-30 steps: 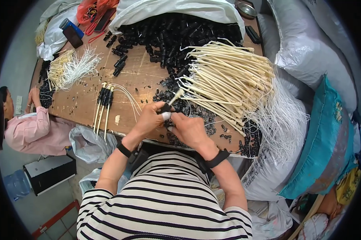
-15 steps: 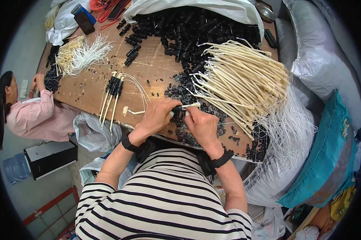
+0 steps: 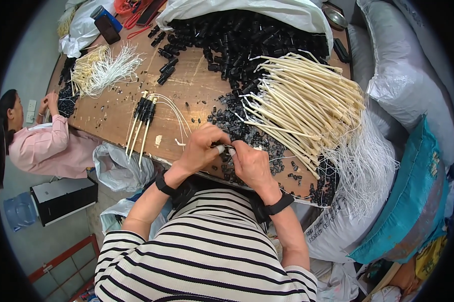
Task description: The person is manually assembling small wiring harnesses or electronic connectors at a workbench.
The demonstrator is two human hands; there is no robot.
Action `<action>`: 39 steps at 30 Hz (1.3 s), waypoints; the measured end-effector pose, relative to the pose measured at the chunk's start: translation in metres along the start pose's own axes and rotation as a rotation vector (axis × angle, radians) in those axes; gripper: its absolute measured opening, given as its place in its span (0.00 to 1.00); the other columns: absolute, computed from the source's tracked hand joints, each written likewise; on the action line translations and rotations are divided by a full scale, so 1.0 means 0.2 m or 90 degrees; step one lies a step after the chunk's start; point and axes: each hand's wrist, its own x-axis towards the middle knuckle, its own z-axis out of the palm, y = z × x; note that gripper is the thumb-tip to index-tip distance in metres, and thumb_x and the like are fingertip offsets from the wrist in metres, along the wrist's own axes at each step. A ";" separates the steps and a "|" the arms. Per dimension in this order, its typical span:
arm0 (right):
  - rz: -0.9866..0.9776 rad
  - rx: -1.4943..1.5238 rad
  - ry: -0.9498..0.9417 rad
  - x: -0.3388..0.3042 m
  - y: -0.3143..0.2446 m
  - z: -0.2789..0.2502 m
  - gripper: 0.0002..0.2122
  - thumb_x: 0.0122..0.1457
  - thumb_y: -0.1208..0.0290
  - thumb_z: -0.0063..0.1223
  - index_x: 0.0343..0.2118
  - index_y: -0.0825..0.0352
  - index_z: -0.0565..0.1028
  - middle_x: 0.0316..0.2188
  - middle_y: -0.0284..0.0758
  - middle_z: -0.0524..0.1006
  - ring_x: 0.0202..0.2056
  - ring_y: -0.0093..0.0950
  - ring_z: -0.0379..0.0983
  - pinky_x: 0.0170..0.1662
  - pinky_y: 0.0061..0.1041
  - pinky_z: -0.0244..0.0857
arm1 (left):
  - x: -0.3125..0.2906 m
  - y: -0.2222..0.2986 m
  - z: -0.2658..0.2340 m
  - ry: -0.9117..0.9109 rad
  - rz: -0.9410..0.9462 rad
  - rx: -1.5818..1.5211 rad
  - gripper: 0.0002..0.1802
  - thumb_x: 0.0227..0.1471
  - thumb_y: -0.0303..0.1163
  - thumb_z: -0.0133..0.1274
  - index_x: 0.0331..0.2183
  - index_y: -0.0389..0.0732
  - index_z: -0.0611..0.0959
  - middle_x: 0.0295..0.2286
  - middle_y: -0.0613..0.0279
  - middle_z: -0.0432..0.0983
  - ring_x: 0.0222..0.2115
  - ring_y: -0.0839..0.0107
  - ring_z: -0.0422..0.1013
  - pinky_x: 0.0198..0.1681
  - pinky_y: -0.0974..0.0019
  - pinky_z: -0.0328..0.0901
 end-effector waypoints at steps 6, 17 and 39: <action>0.020 0.202 0.042 -0.03 0.01 0.01 0.09 0.54 0.74 0.54 0.39 0.65 0.77 0.21 0.42 0.76 0.21 0.38 0.74 0.24 0.31 0.67 | -0.03 -0.02 0.00 0.047 0.154 -0.035 0.08 0.36 0.20 0.59 0.25 0.40 0.79 0.25 0.66 0.74 0.29 0.64 0.70 0.34 0.65 0.63; 0.338 0.309 0.080 -0.07 0.08 -0.01 0.05 0.56 0.76 0.52 0.30 0.71 0.78 0.12 0.21 0.61 0.17 0.10 0.52 0.20 0.16 0.47 | -0.02 -0.41 -0.22 0.141 -0.213 -0.171 0.18 0.44 0.15 0.50 0.38 0.43 0.82 0.39 0.64 0.77 0.39 0.74 0.72 0.40 0.72 0.68; 0.435 0.420 0.033 0.01 0.08 0.02 0.06 0.57 0.73 0.55 0.27 0.70 0.77 0.13 0.19 0.65 0.17 0.09 0.55 0.20 0.15 0.48 | 0.03 -0.05 -0.04 0.162 -0.059 0.028 0.23 0.39 0.16 0.57 0.42 0.41 0.80 0.24 0.64 0.77 0.23 0.76 0.72 0.27 0.73 0.68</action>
